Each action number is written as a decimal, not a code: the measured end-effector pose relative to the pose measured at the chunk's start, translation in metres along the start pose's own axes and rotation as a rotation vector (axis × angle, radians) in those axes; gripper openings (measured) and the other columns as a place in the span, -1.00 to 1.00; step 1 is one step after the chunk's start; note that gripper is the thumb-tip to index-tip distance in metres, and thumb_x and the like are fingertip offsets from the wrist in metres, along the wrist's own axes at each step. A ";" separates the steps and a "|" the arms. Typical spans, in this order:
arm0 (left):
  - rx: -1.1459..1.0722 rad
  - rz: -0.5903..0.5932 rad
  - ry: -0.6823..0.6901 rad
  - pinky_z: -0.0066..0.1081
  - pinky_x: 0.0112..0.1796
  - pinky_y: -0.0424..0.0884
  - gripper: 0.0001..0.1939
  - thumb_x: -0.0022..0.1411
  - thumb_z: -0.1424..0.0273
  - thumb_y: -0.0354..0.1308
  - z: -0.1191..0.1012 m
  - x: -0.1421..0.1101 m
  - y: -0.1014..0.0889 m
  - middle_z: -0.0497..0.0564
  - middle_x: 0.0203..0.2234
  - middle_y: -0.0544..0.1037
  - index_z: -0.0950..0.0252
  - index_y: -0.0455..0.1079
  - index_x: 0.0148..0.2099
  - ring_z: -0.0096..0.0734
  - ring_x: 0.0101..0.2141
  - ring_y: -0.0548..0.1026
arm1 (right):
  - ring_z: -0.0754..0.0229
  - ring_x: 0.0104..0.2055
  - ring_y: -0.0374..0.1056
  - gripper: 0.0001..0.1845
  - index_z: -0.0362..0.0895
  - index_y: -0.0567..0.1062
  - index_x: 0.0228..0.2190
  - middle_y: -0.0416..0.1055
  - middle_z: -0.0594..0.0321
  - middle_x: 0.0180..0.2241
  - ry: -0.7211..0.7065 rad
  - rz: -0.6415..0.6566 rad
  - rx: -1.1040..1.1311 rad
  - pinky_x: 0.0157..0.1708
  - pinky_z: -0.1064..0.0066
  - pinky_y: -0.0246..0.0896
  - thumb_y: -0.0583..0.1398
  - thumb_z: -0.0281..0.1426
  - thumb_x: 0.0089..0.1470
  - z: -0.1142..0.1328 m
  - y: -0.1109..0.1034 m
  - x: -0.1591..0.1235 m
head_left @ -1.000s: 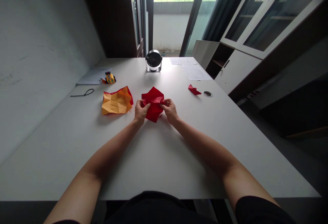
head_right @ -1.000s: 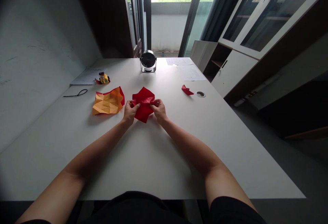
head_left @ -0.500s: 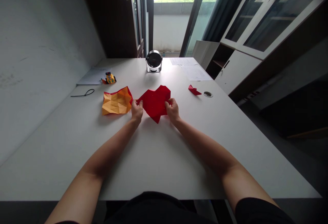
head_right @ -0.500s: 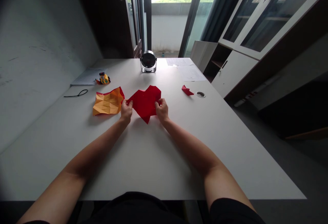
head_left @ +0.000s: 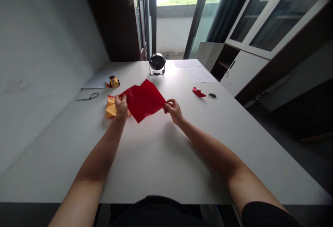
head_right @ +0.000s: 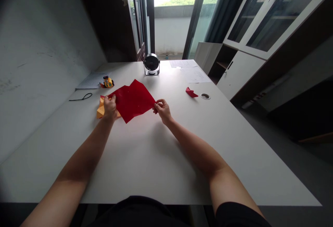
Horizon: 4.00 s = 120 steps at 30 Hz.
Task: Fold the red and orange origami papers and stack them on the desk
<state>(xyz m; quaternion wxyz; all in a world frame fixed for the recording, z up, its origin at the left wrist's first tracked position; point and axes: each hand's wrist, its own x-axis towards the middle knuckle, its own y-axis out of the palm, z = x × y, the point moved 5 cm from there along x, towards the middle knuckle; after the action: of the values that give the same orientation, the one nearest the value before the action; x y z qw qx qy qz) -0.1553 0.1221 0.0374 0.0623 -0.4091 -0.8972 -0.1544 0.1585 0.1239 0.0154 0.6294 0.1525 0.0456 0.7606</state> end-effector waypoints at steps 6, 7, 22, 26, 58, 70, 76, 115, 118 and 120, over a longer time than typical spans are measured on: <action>0.345 -0.222 -0.004 -0.36 -0.19 0.44 -0.82 0.31 0.41 0.08 -0.016 0.052 -0.077 -0.01 -0.26 0.44 0.30 0.15 -0.10 -0.51 -0.31 0.42 | 0.26 -0.54 0.37 -0.69 -0.08 0.40 -0.33 0.48 0.32 -0.52 0.057 0.026 -0.034 -0.54 0.44 0.24 0.34 -0.19 -0.01 -0.002 0.001 -0.002; 0.494 -0.285 -0.002 -0.33 -0.17 0.44 -0.84 0.32 0.41 0.08 -0.017 0.056 -0.091 0.01 -0.25 0.44 0.31 0.15 -0.12 -0.48 -0.29 0.42 | 0.26 -0.54 0.38 -0.69 -0.08 0.40 -0.33 0.48 0.31 -0.52 0.078 0.012 -0.039 -0.53 0.43 0.24 0.34 -0.19 -0.02 -0.005 -0.002 -0.001; 1.210 0.438 0.401 0.02 0.29 0.04 -0.46 0.37 0.15 0.03 0.004 -0.002 -0.028 0.23 0.30 0.24 0.34 0.26 0.28 -0.02 0.30 0.13 | 0.04 -0.01 0.29 -0.81 -0.13 0.49 -0.22 0.45 0.03 -0.11 -0.226 -0.502 -1.038 0.09 0.16 0.18 0.14 -0.36 0.13 0.023 -0.110 0.050; 1.388 0.693 0.202 0.21 0.29 -0.14 -0.26 0.31 -0.10 -0.06 0.040 -0.015 -0.018 0.15 0.41 0.05 0.12 0.13 0.40 0.11 0.39 -0.05 | -0.21 0.25 0.02 -0.56 -0.16 0.36 0.06 0.19 -0.15 0.18 -0.164 -0.730 -1.089 0.21 -0.18 -0.09 0.09 -0.34 0.16 0.035 -0.165 0.052; 0.928 0.809 0.563 -0.29 -0.13 0.38 -0.87 0.33 0.34 0.10 -0.006 -0.086 0.026 0.07 -0.15 0.52 0.18 0.45 -0.13 -0.21 -0.16 0.49 | 0.18 -0.28 0.35 -0.84 -0.07 0.52 -0.24 0.50 0.19 -0.27 -0.485 0.341 -1.121 -0.26 0.40 0.16 0.13 -0.46 0.24 -0.019 0.028 -0.010; 0.946 0.886 0.603 -0.30 -0.19 0.37 -0.87 0.31 0.28 0.14 -0.002 -0.091 0.030 0.07 -0.25 0.52 0.20 0.44 -0.18 -0.22 -0.23 0.49 | 0.18 -0.27 0.35 -0.82 -0.07 0.53 -0.24 0.49 0.20 -0.28 -0.499 0.425 -1.084 -0.24 0.41 0.18 0.11 -0.46 0.23 -0.015 0.027 -0.011; 0.944 0.892 0.573 -0.28 -0.17 0.39 -0.83 0.29 0.43 0.10 0.000 -0.091 0.031 0.06 -0.19 0.53 0.18 0.43 -0.08 -0.21 -0.19 0.50 | 0.19 -0.27 0.35 -0.83 -0.05 0.52 -0.23 0.49 0.21 -0.28 -0.516 0.428 -1.111 -0.24 0.42 0.18 0.13 -0.48 0.22 -0.017 0.027 -0.010; 0.027 0.830 -0.439 -0.48 -0.53 0.20 -0.79 0.19 0.28 0.18 0.017 -0.109 0.043 -0.09 -0.55 0.37 0.26 0.24 -0.36 -0.54 -0.58 0.31 | 0.14 -0.31 0.35 -0.75 -0.05 0.45 -0.26 0.44 0.16 -0.33 -0.538 0.095 -0.948 -0.23 0.33 0.26 0.03 -0.25 0.35 0.023 0.025 -0.023; 0.091 0.869 -0.436 -0.50 -0.48 0.23 -0.77 0.21 0.22 0.20 0.015 -0.121 0.047 -0.09 -0.51 0.43 0.28 0.33 -0.25 -0.53 -0.53 0.36 | 0.22 -0.45 0.34 -0.76 -0.05 0.40 -0.25 0.44 0.28 -0.47 -0.437 0.037 -0.761 -0.36 0.38 0.24 0.05 -0.19 0.34 0.022 0.028 -0.025; 0.112 0.903 -0.415 -0.48 -0.42 0.28 -0.72 0.20 0.20 0.22 0.013 -0.127 0.050 -0.06 -0.46 0.47 0.31 0.40 -0.18 -0.49 -0.47 0.40 | 0.25 -0.51 0.34 -0.77 -0.04 0.36 -0.22 0.43 0.34 -0.52 -0.334 0.033 -0.577 -0.43 0.42 0.25 0.06 -0.15 0.33 0.017 0.031 -0.025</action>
<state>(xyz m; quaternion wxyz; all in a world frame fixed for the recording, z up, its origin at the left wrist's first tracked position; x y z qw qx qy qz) -0.0338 0.0666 0.0060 -0.0351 -0.7747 -0.6310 0.0212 0.1387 0.0909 0.0351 0.6332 0.0914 -0.2778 0.7166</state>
